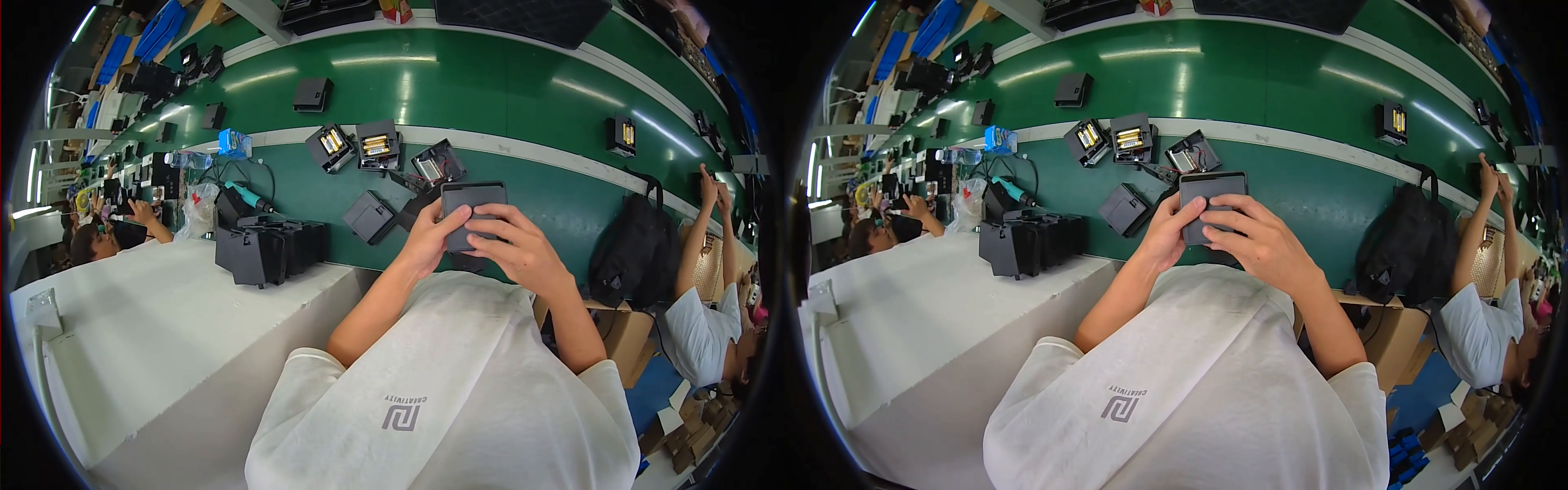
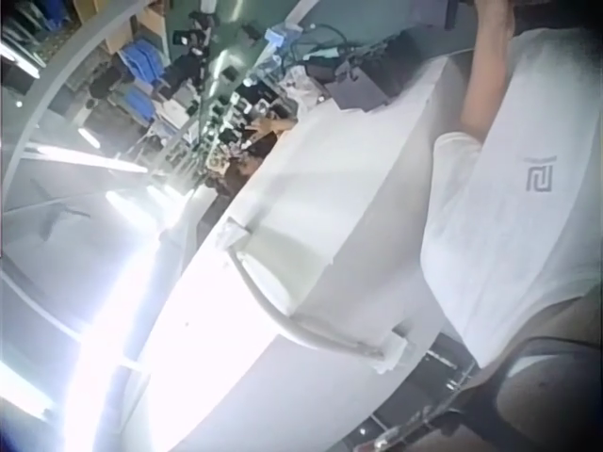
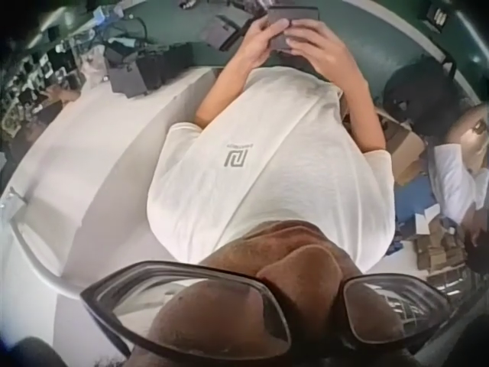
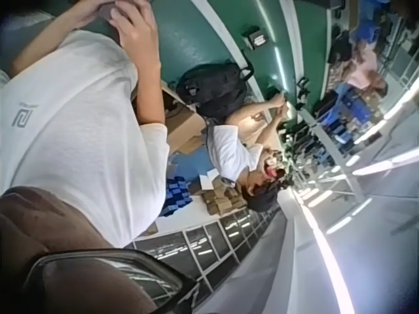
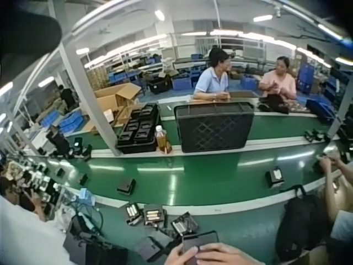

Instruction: Assembling small electronic modules and placing them onto an assembly line.

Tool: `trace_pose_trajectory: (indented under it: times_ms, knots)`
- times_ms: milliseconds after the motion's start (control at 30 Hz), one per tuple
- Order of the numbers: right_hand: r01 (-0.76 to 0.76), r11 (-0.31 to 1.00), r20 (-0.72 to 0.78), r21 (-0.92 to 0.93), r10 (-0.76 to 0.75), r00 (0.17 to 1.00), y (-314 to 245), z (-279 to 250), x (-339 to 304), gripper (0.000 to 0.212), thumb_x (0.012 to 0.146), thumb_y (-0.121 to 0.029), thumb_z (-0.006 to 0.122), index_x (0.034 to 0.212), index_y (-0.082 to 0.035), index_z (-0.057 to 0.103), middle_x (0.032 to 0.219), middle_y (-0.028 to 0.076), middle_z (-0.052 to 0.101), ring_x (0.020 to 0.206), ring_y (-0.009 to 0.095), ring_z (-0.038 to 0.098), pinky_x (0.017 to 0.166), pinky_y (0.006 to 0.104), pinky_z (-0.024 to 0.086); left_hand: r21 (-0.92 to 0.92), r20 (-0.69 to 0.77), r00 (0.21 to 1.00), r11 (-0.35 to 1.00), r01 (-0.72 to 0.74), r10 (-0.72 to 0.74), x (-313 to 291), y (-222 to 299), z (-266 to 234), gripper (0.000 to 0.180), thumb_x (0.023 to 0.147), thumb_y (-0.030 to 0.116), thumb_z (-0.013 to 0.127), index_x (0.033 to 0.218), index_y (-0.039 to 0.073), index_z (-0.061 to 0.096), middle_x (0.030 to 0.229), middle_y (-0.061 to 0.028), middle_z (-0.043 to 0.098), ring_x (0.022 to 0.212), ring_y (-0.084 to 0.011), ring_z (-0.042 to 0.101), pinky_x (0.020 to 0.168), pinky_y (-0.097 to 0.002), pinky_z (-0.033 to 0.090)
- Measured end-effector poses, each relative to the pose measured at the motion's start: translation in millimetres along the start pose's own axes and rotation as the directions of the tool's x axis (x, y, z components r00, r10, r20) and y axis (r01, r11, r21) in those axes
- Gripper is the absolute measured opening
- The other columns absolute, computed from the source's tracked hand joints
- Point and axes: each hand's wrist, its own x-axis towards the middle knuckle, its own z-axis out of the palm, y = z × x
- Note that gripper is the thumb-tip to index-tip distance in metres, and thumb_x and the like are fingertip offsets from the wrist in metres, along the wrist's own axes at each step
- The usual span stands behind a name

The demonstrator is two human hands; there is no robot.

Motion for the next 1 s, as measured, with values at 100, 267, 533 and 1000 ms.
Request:
trace_pose_trajectory:
  times_ms: [100, 267, 533, 1000]
  knots:
    - [0.039, 0.997, 0.067, -0.068, -0.035, 0.997, -1, 4, -3, 0.038, 0.074, 0.001, 0.07, 0.111, -0.004, 0.066, 0.121, 0.007, 0.063, 0.118, 0.029, 0.054, 0.097, 0.0372, 0.046, 0.062, -0.003, 1.0, 0.998, -0.019, 0.019, 0, -3, -2, 0.033, 0.093, 0.019, 0.059, 0.114, -0.006, 0.056, 0.1, -0.0147, 0.066, 0.082, -0.0191, 0.065, 0.069, -0.026, 0.055]
    - [-0.193, 0.631, -0.368, 0.751, 0.643, 0.671, -9, 28, -2, 0.057, 0.077, 0.003, 0.065, 0.132, -0.003, 0.05, 0.128, 0.012, 0.058, 0.119, 0.028, 0.053, 0.101, 0.0369, 0.042, 0.036, 0.052, 0.991, 0.991, -0.127, 0.125, -2, 7, 9, 0.035, 0.084, 0.011, 0.069, 0.116, 0.0, 0.058, 0.102, -0.0115, 0.066, 0.085, -0.017, 0.062, 0.075, -0.026, 0.051]
    - [-0.375, 0.386, 0.041, 0.843, 0.648, 0.761, 23, 10, -3, 0.055, 0.092, -0.01, 0.056, 0.142, -0.004, 0.034, 0.131, 0.013, 0.055, 0.118, 0.027, 0.052, 0.103, 0.036, 0.039, 0.261, 0.118, 0.98, 0.948, -0.184, 0.158, 12, 0, 15, 0.04, 0.078, 0.008, 0.073, 0.115, 0.001, 0.06, 0.101, -0.0087, 0.067, 0.085, -0.0154, 0.061, 0.078, -0.0267, 0.05]
    - [-0.801, 0.591, -0.615, -0.092, 0.6, 0.513, 216, -67, -18, 0.079, 0.081, -0.043, 0.07, 0.139, -0.003, 0.034, 0.143, 0.019, 0.038, 0.13, 0.036, 0.04, 0.106, 0.0488, 0.032, 0.374, -0.013, 0.997, 0.926, -0.06, 0.07, 162, 42, 20, 0.054, 0.076, 0.012, 0.077, 0.122, 0.0, 0.051, 0.108, -0.0156, 0.062, 0.093, -0.0225, 0.061, 0.079, -0.0305, 0.052]
